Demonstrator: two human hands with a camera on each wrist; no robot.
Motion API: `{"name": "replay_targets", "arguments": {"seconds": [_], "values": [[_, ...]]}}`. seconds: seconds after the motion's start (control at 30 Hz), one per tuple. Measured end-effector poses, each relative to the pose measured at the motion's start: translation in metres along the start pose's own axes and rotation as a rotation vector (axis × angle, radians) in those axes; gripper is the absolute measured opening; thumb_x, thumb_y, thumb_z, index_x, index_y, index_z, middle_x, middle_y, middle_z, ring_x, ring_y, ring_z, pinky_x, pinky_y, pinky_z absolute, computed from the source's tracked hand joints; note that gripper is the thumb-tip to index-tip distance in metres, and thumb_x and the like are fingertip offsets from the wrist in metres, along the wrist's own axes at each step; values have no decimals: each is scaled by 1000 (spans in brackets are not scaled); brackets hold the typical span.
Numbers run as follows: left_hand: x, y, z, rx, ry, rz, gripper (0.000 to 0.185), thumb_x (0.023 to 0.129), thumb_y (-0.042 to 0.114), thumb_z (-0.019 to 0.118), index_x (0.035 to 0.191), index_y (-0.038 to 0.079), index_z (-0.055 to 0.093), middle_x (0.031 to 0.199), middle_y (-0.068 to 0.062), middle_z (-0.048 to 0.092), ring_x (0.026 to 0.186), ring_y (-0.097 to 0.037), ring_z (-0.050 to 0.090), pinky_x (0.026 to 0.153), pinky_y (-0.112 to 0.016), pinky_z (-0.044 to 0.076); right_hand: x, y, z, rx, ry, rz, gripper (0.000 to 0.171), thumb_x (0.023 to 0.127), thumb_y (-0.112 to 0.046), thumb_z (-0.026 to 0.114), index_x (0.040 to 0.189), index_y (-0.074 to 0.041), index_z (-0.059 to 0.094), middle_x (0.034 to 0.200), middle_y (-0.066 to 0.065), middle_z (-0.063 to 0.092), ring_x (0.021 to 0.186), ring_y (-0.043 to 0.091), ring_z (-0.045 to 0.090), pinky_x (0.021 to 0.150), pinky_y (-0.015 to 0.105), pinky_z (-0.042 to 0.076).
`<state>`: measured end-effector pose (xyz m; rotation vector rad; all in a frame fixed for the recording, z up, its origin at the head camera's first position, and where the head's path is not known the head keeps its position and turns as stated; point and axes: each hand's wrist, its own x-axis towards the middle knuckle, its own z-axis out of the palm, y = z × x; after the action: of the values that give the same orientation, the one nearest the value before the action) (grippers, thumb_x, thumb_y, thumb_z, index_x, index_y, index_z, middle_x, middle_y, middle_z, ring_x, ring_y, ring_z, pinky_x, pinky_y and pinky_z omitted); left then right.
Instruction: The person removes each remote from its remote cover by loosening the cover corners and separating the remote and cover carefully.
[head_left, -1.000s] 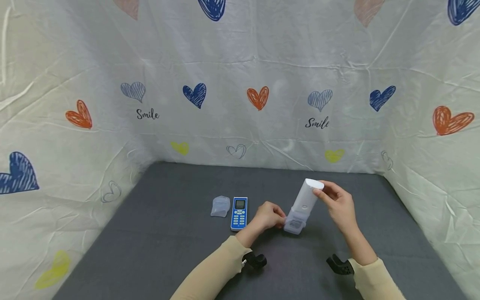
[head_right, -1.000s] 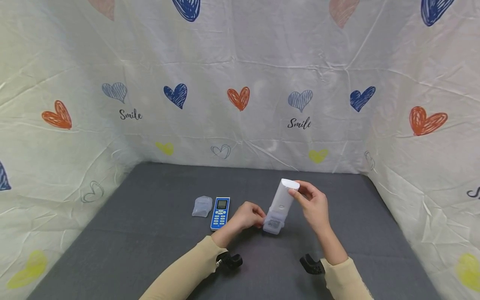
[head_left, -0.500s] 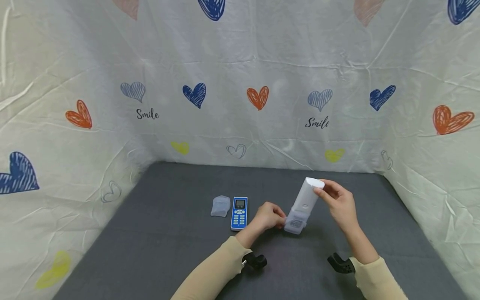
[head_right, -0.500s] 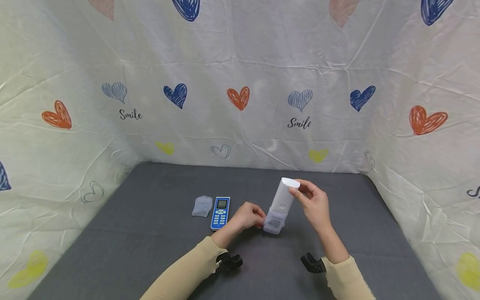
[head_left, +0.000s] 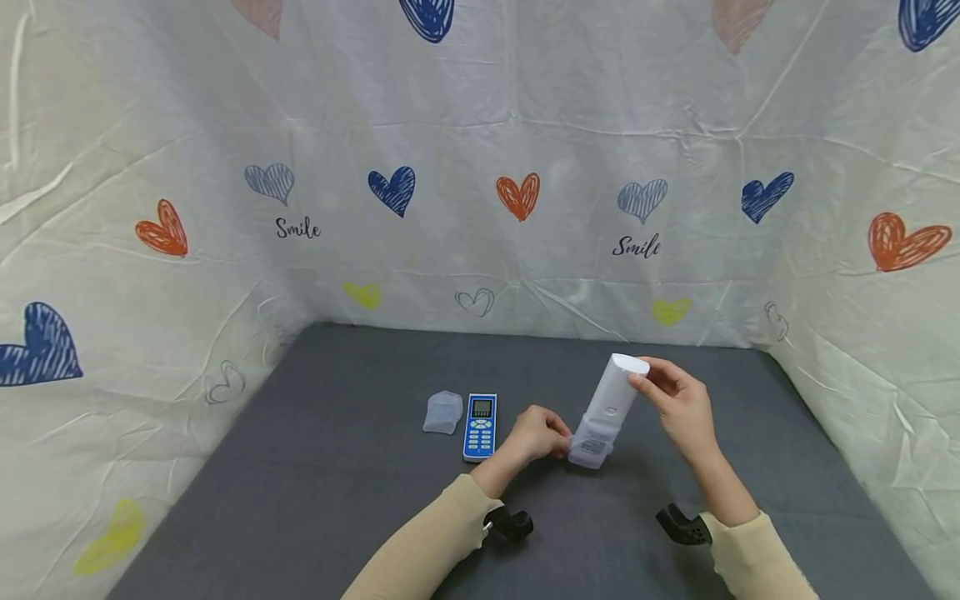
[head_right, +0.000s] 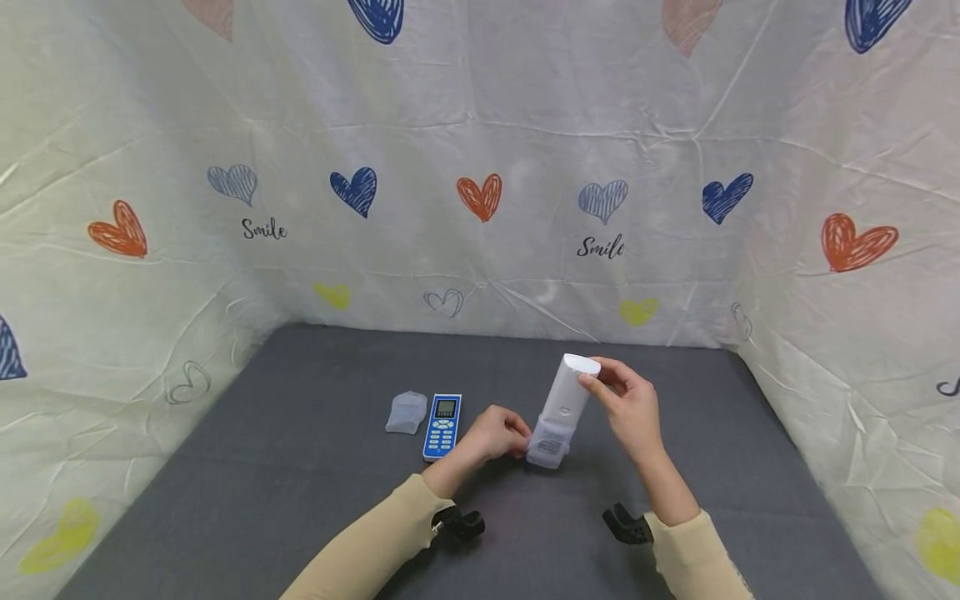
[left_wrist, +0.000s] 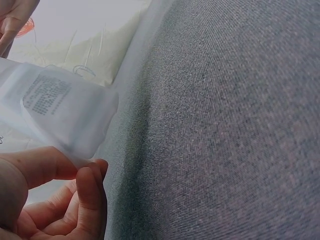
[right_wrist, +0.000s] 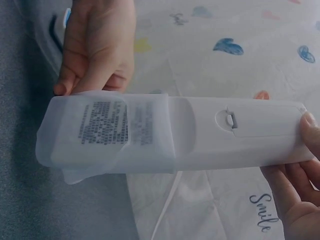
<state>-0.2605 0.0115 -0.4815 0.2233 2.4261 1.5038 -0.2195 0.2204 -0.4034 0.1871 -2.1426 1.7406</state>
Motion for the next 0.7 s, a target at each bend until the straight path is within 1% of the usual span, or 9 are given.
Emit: {"name": "replay_targets", "arguments": {"seconds": [0.17,0.37,0.7], "values": [[-1,1,0,5,1,2,3,75,2,74,75,1,71,66,-4,66,54,-11,60,51,-25,48,1,-1,-1,-3,-7,-5,35,86,-16,70,115,3,63,95,-15,64,86,-1,61,74,14,51],[-2,2,0,9,1,3,4,76,2,74,73,2,71,66,-4,66,54,-11,60,52,-25,48,2,-3,-3,-3,-11,-2,36,86,-15,70,115,4,62,94,-16,64,86,-1,61,74,15,52],[-2,1,1,5,-7,0,5,76,4,74,75,-1,71,66,-4,66,54,-11,60,51,-24,47,2,-6,-4,-11,6,9,36,85,-16,71,114,4,63,93,-18,64,85,-2,61,74,13,51]]}}
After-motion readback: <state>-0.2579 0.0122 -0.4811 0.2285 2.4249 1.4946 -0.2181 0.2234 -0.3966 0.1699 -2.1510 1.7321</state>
